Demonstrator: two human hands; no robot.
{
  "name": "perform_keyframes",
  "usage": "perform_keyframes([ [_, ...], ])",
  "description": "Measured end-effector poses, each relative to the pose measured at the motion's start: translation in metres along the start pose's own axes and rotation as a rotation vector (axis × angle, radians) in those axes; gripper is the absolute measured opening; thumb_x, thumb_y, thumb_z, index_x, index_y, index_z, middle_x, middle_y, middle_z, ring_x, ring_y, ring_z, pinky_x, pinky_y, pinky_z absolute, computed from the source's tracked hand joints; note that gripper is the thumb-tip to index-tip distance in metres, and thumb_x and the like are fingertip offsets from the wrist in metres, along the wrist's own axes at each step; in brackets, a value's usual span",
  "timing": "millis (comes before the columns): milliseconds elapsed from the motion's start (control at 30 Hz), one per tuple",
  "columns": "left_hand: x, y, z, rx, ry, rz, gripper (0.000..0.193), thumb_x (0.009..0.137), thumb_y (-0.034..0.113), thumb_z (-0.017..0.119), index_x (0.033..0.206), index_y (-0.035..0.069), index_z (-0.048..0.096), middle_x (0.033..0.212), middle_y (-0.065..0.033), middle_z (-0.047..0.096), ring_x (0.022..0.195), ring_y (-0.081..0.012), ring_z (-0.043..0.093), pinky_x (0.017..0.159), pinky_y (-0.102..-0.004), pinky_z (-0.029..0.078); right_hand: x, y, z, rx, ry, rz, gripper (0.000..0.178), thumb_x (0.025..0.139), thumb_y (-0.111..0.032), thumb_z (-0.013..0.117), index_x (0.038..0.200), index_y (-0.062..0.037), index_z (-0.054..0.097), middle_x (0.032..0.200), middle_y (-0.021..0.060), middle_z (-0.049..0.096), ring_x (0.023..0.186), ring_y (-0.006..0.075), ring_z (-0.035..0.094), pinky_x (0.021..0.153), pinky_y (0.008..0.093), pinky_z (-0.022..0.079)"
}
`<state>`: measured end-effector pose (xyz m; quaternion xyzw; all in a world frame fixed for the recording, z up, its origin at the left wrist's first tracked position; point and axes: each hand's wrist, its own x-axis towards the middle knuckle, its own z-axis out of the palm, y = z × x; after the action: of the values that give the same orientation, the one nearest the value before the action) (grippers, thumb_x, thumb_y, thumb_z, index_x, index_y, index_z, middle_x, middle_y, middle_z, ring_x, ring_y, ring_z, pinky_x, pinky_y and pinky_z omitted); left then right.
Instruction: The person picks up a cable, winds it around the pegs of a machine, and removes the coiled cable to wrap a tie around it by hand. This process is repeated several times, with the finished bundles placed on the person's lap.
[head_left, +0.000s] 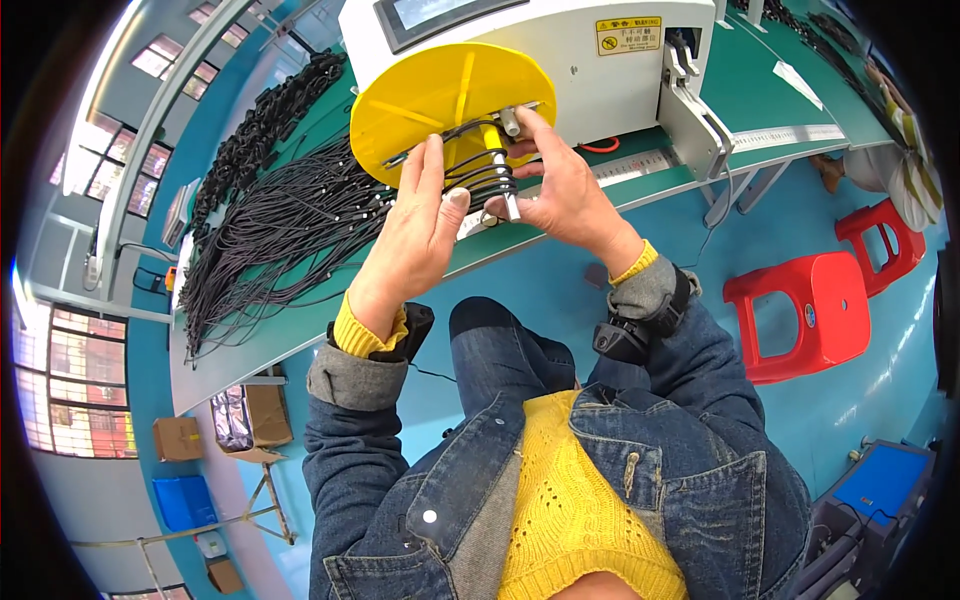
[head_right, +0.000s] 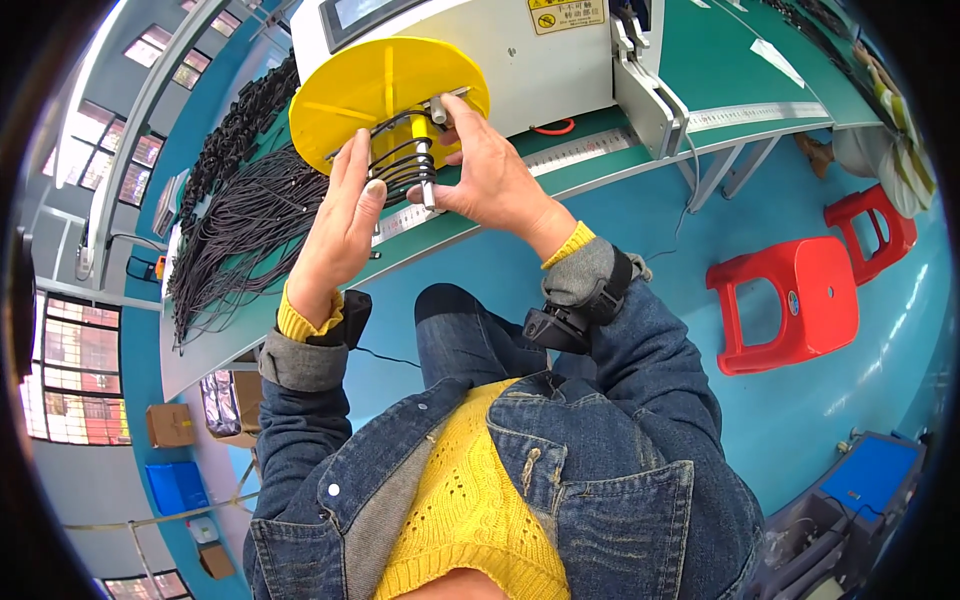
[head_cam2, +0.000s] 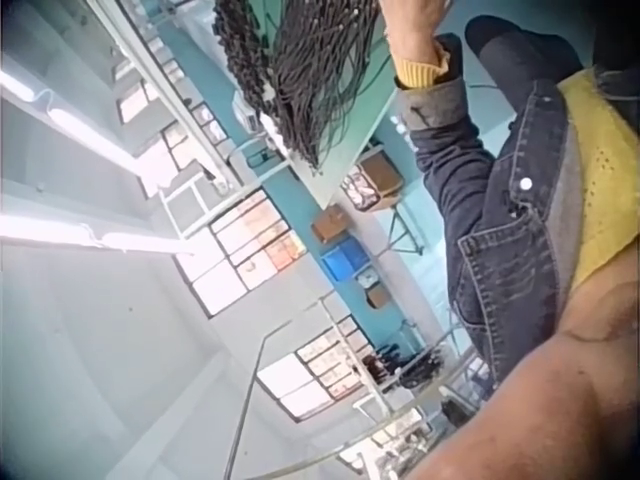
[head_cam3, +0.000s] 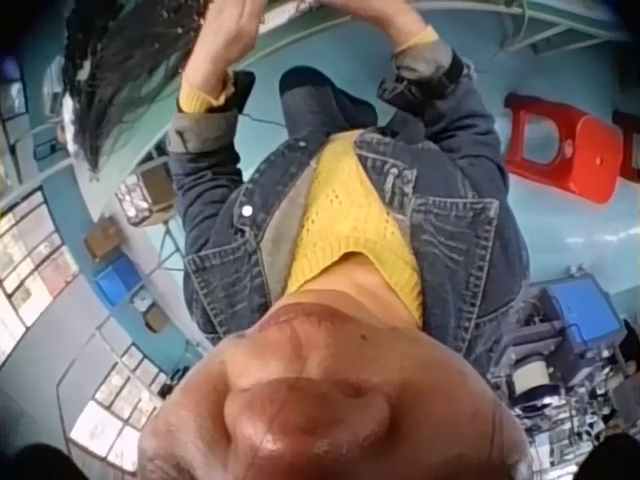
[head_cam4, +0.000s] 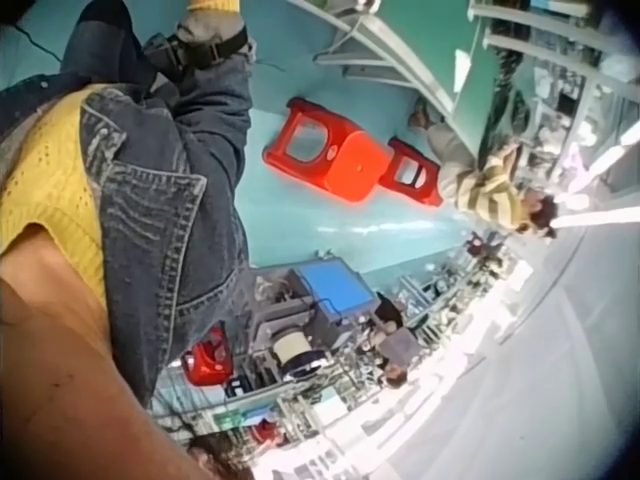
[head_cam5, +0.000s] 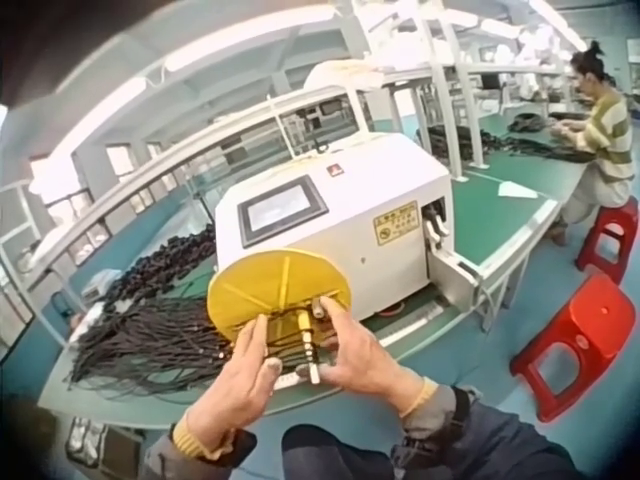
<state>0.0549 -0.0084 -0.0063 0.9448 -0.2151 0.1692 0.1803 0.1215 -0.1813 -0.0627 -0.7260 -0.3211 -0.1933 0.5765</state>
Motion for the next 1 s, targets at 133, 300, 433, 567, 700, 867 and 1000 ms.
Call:
perform_keyframes([
  [133, 0.003, 0.007, 0.007, -0.178, 0.125, -0.013, 0.048, 0.090, 0.017, 0.044, 0.127, -0.011, 0.030, 0.112, -0.0279, 0.043, 0.102, -0.0403, 0.047, 0.088, -0.0393, 0.039, -0.008, 0.005, 0.009, 0.202, -0.006, 0.033, 0.064, 0.070, -0.020, 0.074, 0.121, 0.0019, 0.041, 0.104, 0.0150, 0.055, 0.090, 0.0230, 0.058, 0.080, 0.0321, 0.050],
  [300, 0.000, 0.016, 0.005, -0.150, 0.114, -0.071, 0.035, 0.088, 0.013, 0.048, 0.116, -0.008, 0.041, 0.095, -0.0217, 0.051, 0.083, -0.0389, 0.052, 0.076, -0.0388, 0.044, -0.027, -0.020, 0.031, 0.306, 0.166, 0.172, 0.046, 0.076, -0.007, 0.065, 0.114, 0.0019, 0.041, 0.090, 0.0157, 0.060, 0.076, 0.0285, 0.062, 0.069, 0.0349, 0.052],
  [433, 0.005, 0.021, 0.011, -0.105, 0.155, -0.016, 0.028, 0.087, 0.012, 0.050, 0.108, -0.006, 0.046, 0.089, -0.0208, 0.053, 0.079, -0.0390, 0.054, 0.071, -0.0397, 0.046, -0.018, -0.020, 0.027, -0.057, 0.161, 0.038, 0.036, 0.077, -0.005, 0.061, 0.107, 0.0015, 0.043, 0.079, 0.0186, 0.060, 0.070, 0.0356, 0.060, 0.062, 0.0396, 0.049],
  [567, 0.006, 0.021, 0.010, 0.009, 0.169, 0.020, 0.027, 0.086, 0.013, 0.050, 0.106, -0.005, 0.046, 0.087, -0.0207, 0.054, 0.077, -0.0390, 0.055, 0.068, -0.0411, 0.047, -0.016, -0.026, 0.025, -0.069, 0.133, 0.059, 0.032, 0.078, -0.005, 0.058, 0.104, 0.0017, 0.042, 0.077, 0.0230, 0.058, 0.071, 0.0405, 0.058, 0.059, 0.0428, 0.046],
  [700, -0.006, 0.037, 0.005, 0.069, 0.099, -0.050, 0.025, 0.086, 0.014, 0.050, 0.103, -0.004, 0.047, 0.087, -0.0206, 0.054, 0.075, -0.0392, 0.056, 0.066, -0.0420, 0.047, -0.025, -0.038, 0.024, -0.115, 0.052, 0.140, 0.030, 0.077, -0.007, 0.060, 0.099, 0.0015, 0.042, 0.074, 0.0225, 0.058, 0.069, 0.0405, 0.058, 0.059, 0.0441, 0.046],
  [867, -0.046, 0.089, 0.015, 0.037, 0.040, -0.238, 0.021, 0.085, 0.018, 0.051, 0.095, -0.001, 0.049, 0.089, -0.0212, 0.054, 0.074, -0.0383, 0.056, 0.064, -0.0403, 0.047, -0.063, -0.046, 0.001, -0.136, -0.108, 0.112, 0.028, 0.073, -0.005, 0.060, 0.096, 0.0005, 0.043, 0.070, 0.0216, 0.057, 0.069, 0.0400, 0.058, 0.057, 0.0456, 0.046],
  [1000, -0.072, 0.070, 0.036, -0.265, -0.119, -0.200, 0.029, 0.087, 0.026, 0.050, 0.100, -0.001, 0.049, 0.091, -0.0167, 0.056, 0.076, -0.0316, 0.059, 0.060, -0.0367, 0.049, -0.078, -0.025, -0.001, -0.238, -0.321, 0.095, 0.028, 0.071, -0.003, 0.059, 0.095, 0.0000, 0.044, 0.070, 0.0211, 0.057, 0.069, 0.0393, 0.058, 0.057, 0.0460, 0.046],
])
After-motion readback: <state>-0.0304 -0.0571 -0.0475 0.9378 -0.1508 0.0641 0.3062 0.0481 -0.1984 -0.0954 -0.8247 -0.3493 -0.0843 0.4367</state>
